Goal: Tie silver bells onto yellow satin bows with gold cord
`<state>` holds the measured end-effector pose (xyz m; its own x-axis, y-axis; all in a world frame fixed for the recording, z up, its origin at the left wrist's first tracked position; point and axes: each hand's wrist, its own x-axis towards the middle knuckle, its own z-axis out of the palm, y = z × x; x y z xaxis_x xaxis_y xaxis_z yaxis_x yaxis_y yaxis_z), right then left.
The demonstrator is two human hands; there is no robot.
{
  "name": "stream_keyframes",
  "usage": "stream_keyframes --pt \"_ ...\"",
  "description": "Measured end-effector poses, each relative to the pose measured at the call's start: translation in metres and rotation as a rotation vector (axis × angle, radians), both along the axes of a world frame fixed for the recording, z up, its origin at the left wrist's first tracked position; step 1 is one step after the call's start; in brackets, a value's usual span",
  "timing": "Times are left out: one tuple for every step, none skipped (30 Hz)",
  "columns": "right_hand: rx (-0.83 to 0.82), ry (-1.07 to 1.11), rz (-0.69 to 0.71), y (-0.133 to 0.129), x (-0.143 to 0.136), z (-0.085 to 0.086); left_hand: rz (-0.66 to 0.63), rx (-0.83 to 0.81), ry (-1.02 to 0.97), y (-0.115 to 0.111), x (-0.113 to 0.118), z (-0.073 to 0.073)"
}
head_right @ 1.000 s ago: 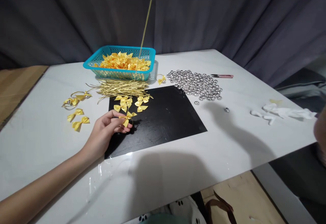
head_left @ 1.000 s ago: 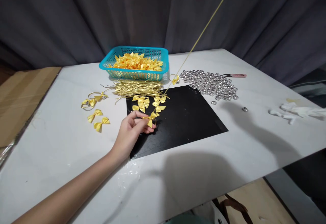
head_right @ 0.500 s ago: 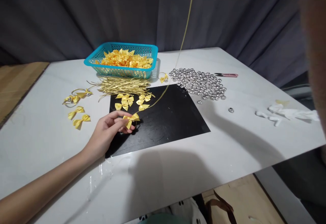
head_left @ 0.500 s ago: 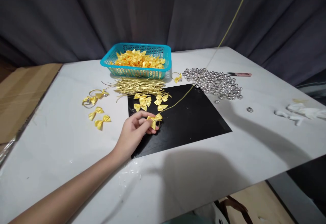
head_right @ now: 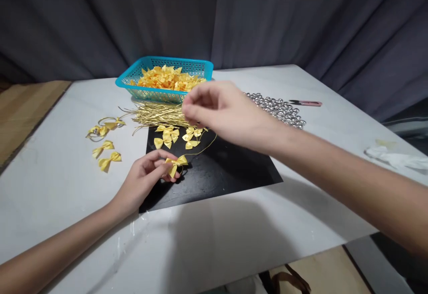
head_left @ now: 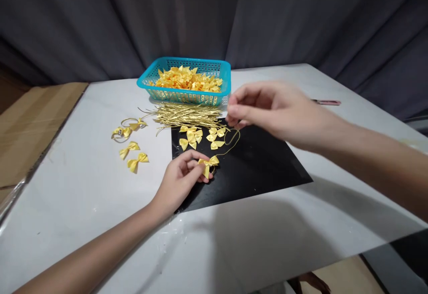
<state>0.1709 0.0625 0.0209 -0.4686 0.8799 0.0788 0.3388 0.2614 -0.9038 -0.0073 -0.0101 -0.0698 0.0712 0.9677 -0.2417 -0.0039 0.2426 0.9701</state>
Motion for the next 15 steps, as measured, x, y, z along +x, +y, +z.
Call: stream_keyframes --pt "-0.068 0.039 0.052 -0.002 -0.002 -0.008 0.000 0.002 0.002 0.000 0.000 0.000" --pt "-0.145 0.079 0.095 -0.003 -0.003 -0.016 0.000 0.003 0.004 0.000 0.000 0.000" --pt "-0.223 0.110 0.124 -0.005 -0.006 -0.024 0.001 0.005 0.006 0.001 0.000 -0.001" --pt "-0.291 0.131 0.139 -0.006 -0.008 -0.030 0.003 0.006 0.007 0.001 0.000 -0.001" --pt "-0.349 0.145 0.148 -0.008 -0.010 -0.035 0.006 0.007 0.007 0.001 0.000 -0.001" --pt "-0.390 0.152 0.156 -0.010 -0.011 -0.039 0.009 0.009 0.006 0.001 -0.001 -0.002" --pt "-0.410 0.156 0.157 -0.011 -0.011 -0.040 0.011 0.010 0.005 0.001 -0.001 -0.003" --pt "-0.413 0.157 0.150 -0.012 -0.009 -0.040 0.012 0.009 0.004 0.002 -0.001 -0.003" --pt "-0.402 0.157 0.131 -0.012 -0.005 -0.038 0.010 0.007 0.003 0.002 -0.001 -0.004" --pt "-0.377 0.157 0.097 -0.011 0.003 -0.033 0.006 0.006 0.002 0.002 -0.001 -0.004" --pt "-0.333 0.154 0.042 -0.010 0.013 -0.027 0.002 0.003 0.001 0.002 -0.001 -0.004" --pt "-0.270 0.150 -0.034 -0.008 0.025 -0.020 -0.002 0.001 0.000 0.002 -0.001 -0.004" --pt "-0.184 0.143 -0.122 -0.006 0.040 -0.013 -0.005 0.000 0.000 0.002 -0.001 -0.004" --pt "-0.072 0.118 -0.238 -0.005 0.055 -0.005 -0.007 0.000 0.001 0.002 -0.001 -0.003" --pt "0.045 0.074 -0.345 -0.005 0.070 0.002 -0.010 0.000 0.003 0.002 -0.001 -0.003"
